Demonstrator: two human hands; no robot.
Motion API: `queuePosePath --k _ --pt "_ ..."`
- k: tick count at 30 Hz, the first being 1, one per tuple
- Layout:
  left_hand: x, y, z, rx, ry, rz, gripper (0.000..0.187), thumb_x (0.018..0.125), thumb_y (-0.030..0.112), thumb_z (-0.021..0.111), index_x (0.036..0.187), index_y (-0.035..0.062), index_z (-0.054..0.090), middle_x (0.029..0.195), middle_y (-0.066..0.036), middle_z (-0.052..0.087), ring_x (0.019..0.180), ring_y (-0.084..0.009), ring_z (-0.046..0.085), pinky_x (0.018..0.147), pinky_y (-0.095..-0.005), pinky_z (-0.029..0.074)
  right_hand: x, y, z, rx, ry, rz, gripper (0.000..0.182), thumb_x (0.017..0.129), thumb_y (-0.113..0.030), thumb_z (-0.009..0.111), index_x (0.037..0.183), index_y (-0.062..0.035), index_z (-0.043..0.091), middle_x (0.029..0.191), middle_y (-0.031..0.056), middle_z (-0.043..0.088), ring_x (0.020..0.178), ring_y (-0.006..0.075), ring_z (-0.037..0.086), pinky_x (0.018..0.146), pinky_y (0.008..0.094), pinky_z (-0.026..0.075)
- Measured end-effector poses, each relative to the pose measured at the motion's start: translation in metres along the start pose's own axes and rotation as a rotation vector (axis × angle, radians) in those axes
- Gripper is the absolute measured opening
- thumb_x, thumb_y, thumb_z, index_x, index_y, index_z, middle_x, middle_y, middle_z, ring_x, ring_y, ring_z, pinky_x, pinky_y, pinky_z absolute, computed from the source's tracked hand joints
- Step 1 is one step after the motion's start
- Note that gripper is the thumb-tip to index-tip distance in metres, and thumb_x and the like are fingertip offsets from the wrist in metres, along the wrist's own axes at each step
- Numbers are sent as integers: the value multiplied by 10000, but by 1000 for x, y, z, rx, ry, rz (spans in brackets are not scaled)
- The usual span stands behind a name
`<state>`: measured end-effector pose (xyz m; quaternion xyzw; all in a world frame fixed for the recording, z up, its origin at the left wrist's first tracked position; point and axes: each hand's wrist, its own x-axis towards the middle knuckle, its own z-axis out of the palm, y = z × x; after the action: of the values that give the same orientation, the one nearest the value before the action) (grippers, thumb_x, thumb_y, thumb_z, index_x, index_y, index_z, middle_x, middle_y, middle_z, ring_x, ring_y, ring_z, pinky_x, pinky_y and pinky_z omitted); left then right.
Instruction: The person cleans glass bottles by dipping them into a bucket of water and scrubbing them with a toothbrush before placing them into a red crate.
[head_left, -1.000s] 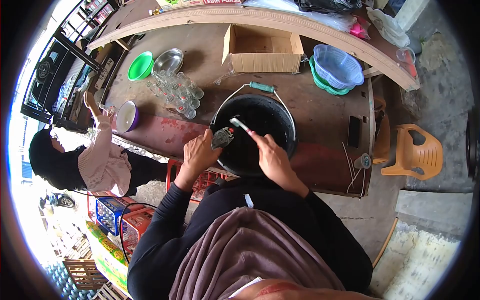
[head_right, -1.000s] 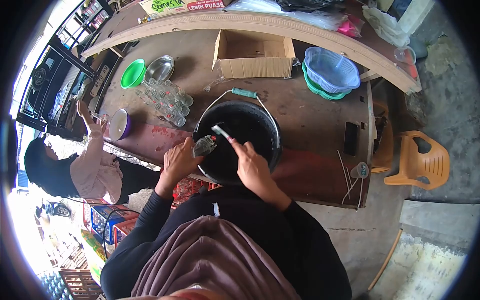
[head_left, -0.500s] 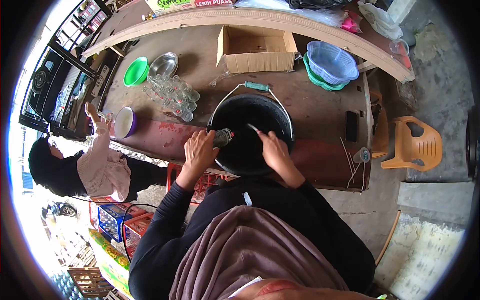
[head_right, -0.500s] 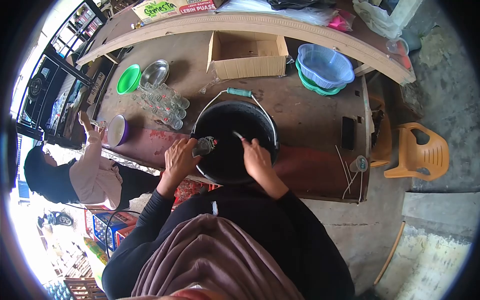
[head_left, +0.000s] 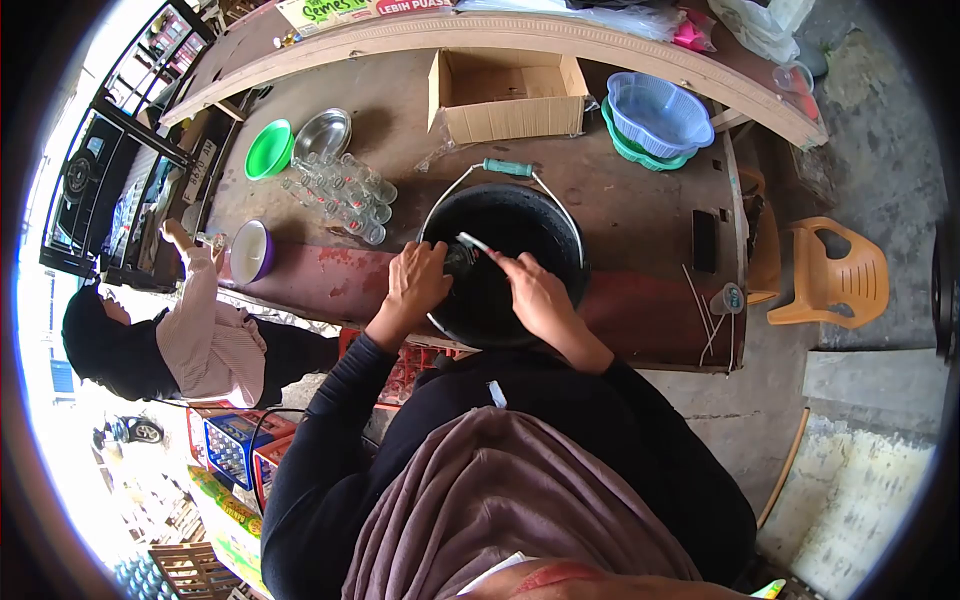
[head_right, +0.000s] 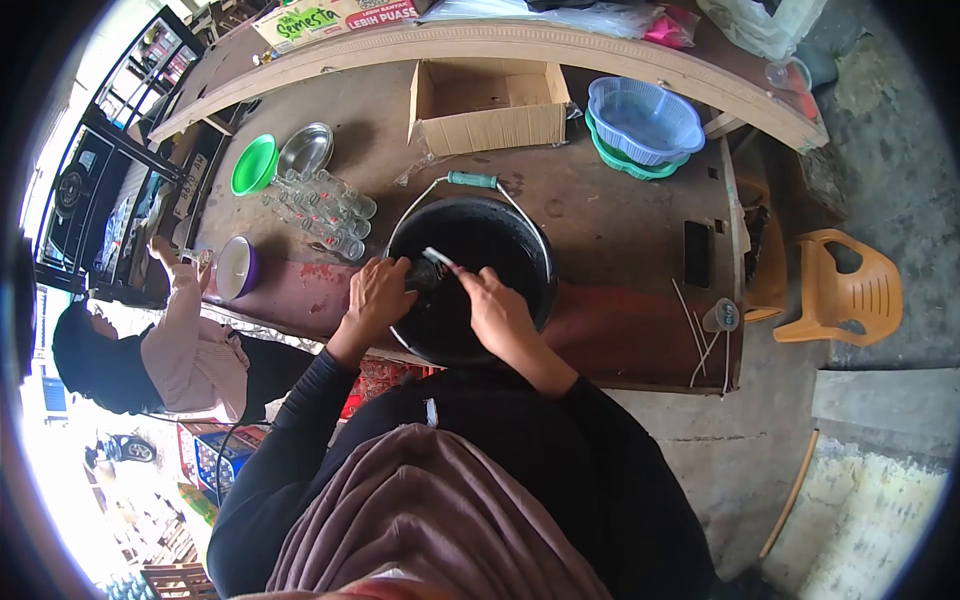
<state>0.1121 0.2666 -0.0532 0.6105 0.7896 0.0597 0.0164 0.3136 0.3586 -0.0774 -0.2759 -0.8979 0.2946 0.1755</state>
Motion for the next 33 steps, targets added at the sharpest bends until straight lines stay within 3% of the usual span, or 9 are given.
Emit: queuePosePath --k 7,11,16,20,22,23,25,28,33 --pt "0 1 -18 -165 -110 -254 445 726 406 742 983 47 689 879 -177 710 867 -366 683 795 -454 526 -7 14 -6 -151 -102 234 479 873 7 505 1347 -60 518 1041 175 561 796 366 660 691 444 558" --pt "-5 -30 -2 -326 -222 -250 460 788 385 739 1085 36 695 834 -145 718 817 -302 704 752 -403 536 -23 -11 -15 131 95 -65 484 858 60 501 1323 -69 539 982 158 548 806 359 637 686 437 538" --pt "-22 -51 6 -1145 -486 -454 363 920 246 644 1106 -67 648 872 -117 687 779 -180 683 667 -305 543 -24 7 -20 -48 92 118 463 862 45 521 1299 -99 574 950 138 552 813 331 646 672 428 537" --pt "-44 -42 -8 -1474 -446 -448 330 969 233 550 1050 -66 665 923 -154 703 800 -229 699 681 -309 546 -31 -17 -31 188 106 -114 445 854 60 525 1262 -98 606 948 98 548 801 310 645 682 415 533" --pt "-59 -33 -22 -1342 -226 -49 328 1004 194 481 1181 -53 606 950 -174 694 810 -237 697 677 -338 566 -30 -15 -31 135 103 -79 449 855 57 524 1267 -103 603 952 100 550 797 312 643 679 418 533" --pt "-63 -43 -8 -1342 -224 -50 328 1004 194 481 1181 -53 606 950 -174 694 810 -237 697 677 -338 566 -30 -11 -30 81 98 -43 453 856 55 523 1271 -109 600 955 102 553 792 315 642 676 421 533" --pt "-66 -64 25 -2038 -420 -517 408 1019 258 455 1293 -38 517 936 -189 684 772 -266 698 684 -387 585 -23 12 -25 -37 144 103 434 872 35 516 1265 -126 608 963 104 564 788 319 643 644 425 532" --pt "-57 -58 14 -2240 -675 -696 531 1014 366 432 1321 -65 482 901 -233 672 770 -333 690 609 -413 603 -25 0 -30 56 154 3 394 894 19 525 1246 -128 623 954 102 559 793 306 647 642 421 534" --pt "-59 -46 10 -2470 -716 -694 576 1020 368 412 1335 -114 434 917 -277 645 710 -336 666 568 -420 607 -26 -10 -21 134 121 -75 430 872 35 545 1266 -124 608 925 111 553 771 313 648 648 420 538"
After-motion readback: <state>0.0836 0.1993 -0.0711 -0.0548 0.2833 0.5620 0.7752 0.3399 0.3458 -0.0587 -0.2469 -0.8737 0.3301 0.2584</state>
